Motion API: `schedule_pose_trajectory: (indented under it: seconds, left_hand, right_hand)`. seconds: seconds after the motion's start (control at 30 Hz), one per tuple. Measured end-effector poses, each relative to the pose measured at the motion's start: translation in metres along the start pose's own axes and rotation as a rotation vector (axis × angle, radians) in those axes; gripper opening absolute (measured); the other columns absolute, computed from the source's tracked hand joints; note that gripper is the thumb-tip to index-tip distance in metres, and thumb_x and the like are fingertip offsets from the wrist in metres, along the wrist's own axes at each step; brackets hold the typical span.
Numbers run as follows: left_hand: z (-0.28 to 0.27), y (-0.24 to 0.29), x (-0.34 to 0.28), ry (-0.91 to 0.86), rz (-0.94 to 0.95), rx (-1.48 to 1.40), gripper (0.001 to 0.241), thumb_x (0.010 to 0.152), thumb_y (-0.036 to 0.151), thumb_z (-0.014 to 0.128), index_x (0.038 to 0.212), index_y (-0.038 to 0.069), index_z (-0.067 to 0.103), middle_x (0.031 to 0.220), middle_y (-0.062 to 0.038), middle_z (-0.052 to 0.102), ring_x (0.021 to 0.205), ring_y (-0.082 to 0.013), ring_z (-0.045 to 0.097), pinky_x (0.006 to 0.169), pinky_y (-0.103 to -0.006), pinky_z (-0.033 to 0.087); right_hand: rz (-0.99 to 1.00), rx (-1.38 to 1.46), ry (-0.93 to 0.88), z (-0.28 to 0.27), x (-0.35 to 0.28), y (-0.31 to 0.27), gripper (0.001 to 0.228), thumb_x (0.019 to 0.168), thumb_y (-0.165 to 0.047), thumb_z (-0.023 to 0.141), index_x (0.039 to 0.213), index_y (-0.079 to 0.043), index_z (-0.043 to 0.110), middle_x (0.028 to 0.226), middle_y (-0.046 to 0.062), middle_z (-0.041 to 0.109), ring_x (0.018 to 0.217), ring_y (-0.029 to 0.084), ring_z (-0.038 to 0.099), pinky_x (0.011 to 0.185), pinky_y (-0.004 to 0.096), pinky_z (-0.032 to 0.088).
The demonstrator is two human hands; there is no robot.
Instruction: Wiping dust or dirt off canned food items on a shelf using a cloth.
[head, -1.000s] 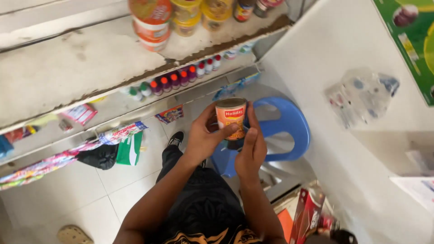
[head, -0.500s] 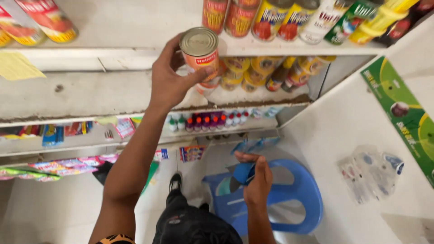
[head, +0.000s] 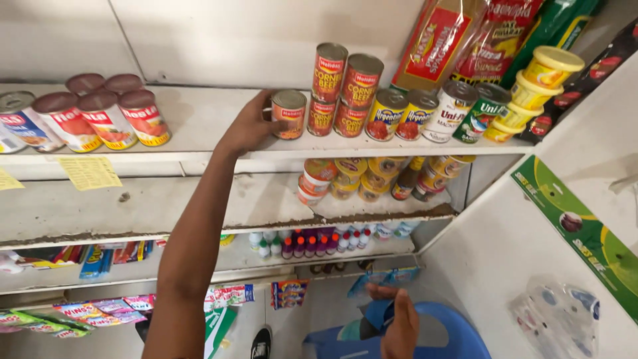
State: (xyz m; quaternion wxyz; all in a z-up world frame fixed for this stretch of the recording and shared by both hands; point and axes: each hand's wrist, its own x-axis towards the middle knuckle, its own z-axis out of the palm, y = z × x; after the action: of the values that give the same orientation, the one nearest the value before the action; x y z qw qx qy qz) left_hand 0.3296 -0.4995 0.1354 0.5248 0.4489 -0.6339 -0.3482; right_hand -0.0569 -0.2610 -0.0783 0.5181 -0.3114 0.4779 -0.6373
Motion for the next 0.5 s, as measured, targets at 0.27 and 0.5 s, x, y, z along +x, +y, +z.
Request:
schedule_pose_trajectory:
  seconds: [0.27, 0.5]
  left_hand:
    - [0.003, -0.005, 0.001, 0.005, -0.024, 0.146, 0.061, 0.078, 0.001, 0.073, 0.137, 0.002, 0.057, 0.121, -0.011, 0.071, 0.107, -0.0209, 0.069, 0.091, -0.0320, 0.056]
    - [0.004, -0.014, 0.001, 0.057, -0.047, 0.176, 0.056, 0.079, 0.004, 0.075, 0.133, 0.001, 0.060, 0.117, -0.011, 0.073, 0.101, -0.0202, 0.070, 0.089, -0.0313, 0.057]
  right_hand:
    - [-0.009, -0.069, 0.024, 0.006, 0.000, -0.004, 0.056, 0.113, -0.031, 0.038, 0.102, 0.015, 0.067, 0.104, 0.032, 0.077, 0.097, 0.038, 0.072, 0.096, 0.050, 0.057]
    - [-0.030, -0.067, 0.059, -0.008, -0.002, 0.005, 0.054, 0.114, -0.031, 0.035, 0.101, 0.013, 0.063, 0.103, 0.035, 0.077, 0.097, 0.041, 0.073, 0.096, 0.051, 0.057]
